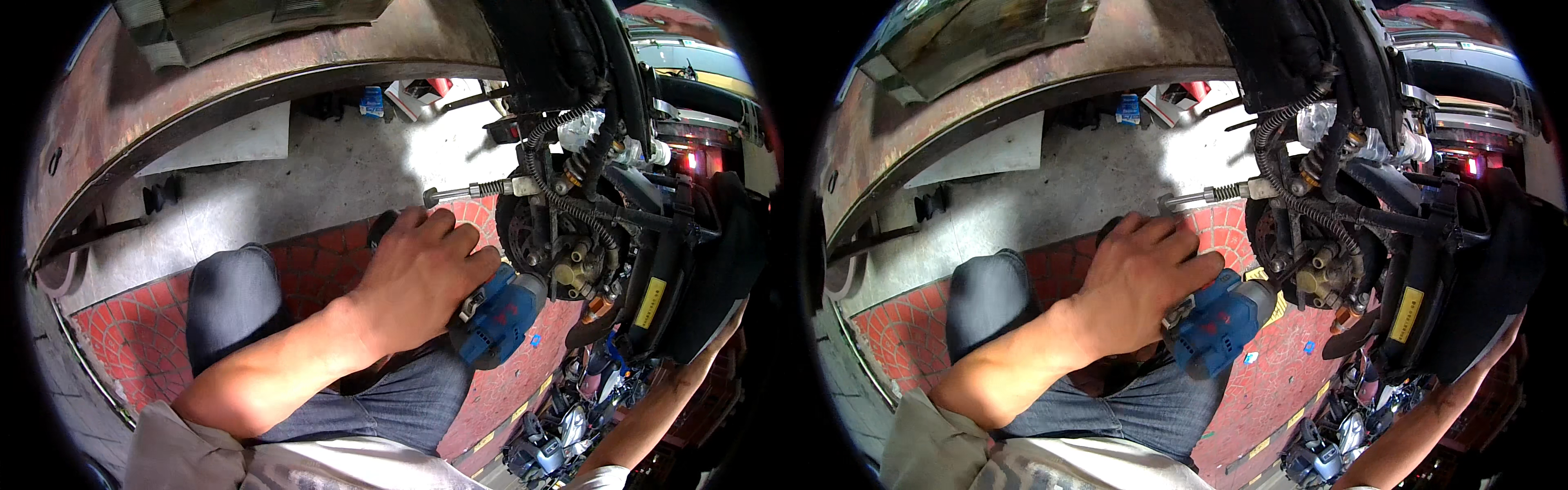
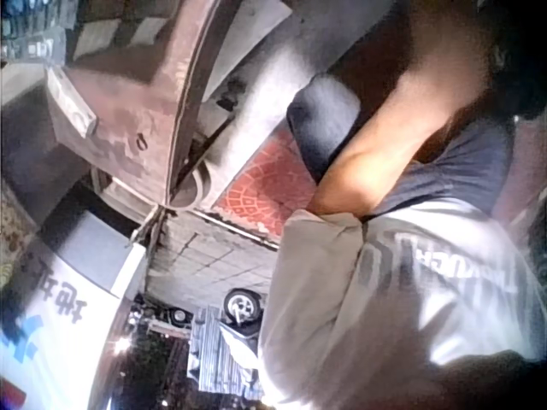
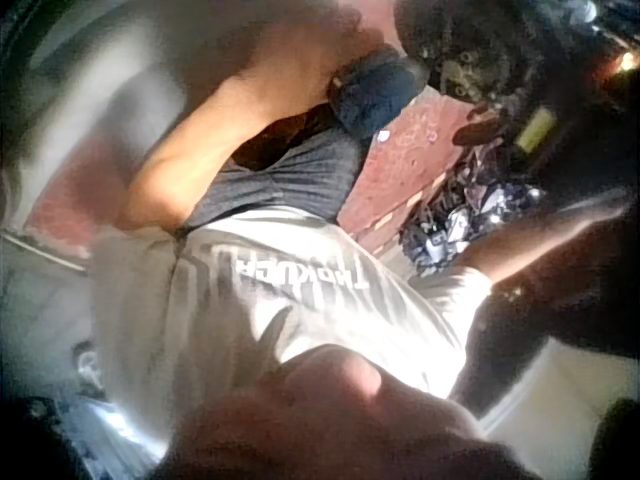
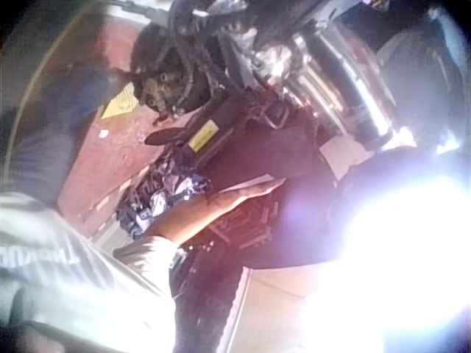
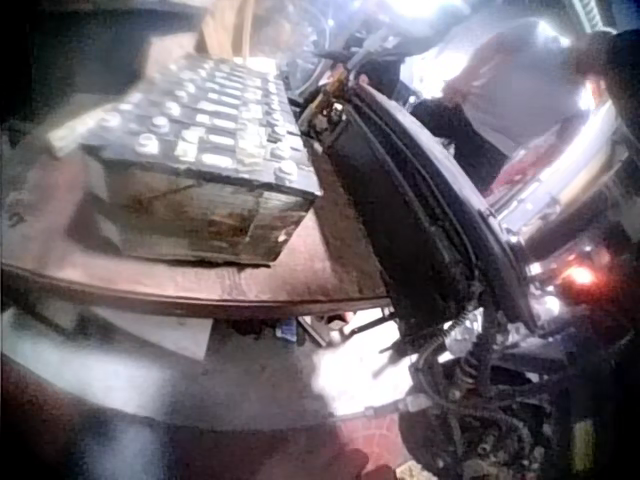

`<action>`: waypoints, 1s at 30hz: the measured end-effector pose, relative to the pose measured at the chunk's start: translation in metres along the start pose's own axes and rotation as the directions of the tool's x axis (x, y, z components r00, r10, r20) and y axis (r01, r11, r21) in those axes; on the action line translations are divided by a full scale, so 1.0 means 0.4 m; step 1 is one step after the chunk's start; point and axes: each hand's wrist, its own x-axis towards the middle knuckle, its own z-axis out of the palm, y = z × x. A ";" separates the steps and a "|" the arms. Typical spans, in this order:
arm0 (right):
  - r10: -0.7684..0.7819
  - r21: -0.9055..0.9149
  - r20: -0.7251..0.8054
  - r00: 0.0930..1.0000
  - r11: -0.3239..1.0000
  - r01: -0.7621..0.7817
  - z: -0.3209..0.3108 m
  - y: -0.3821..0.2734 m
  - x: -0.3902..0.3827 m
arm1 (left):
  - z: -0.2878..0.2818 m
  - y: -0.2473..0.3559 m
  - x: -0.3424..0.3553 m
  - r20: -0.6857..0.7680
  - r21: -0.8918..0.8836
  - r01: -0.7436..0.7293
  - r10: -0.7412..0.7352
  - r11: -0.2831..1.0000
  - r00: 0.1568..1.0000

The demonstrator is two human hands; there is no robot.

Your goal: The person uses a power driver to remove screws and components from the rear wheel area of an electric scooter, then walks into a shop area to retrieve a component from a shelf before returning to use the power driver on the scooter's motor hub.

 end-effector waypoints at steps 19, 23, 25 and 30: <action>0.020 0.022 -0.014 1.000 1.000 -0.020 0.009 -0.013 -0.007 | 0.156 0.045 -0.071 0.014 -0.806 0.171 -0.269 0.567 0.963; 0.025 0.047 -0.005 1.000 0.999 -0.025 0.014 -0.001 -0.003 | 0.160 0.059 -0.080 -0.027 -0.838 0.129 -0.276 0.531 0.961; 0.029 0.051 0.001 1.000 0.998 -0.029 0.018 0.000 0.008 | 0.151 0.071 -0.074 -0.077 -0.821 0.104 -0.289 0.561 0.954; 0.040 0.087 0.030 0.999 0.995 -0.042 0.026 -0.001 0.015 | 0.151 0.055 -0.083 -0.057 -0.811 0.082 -0.218 0.580 0.974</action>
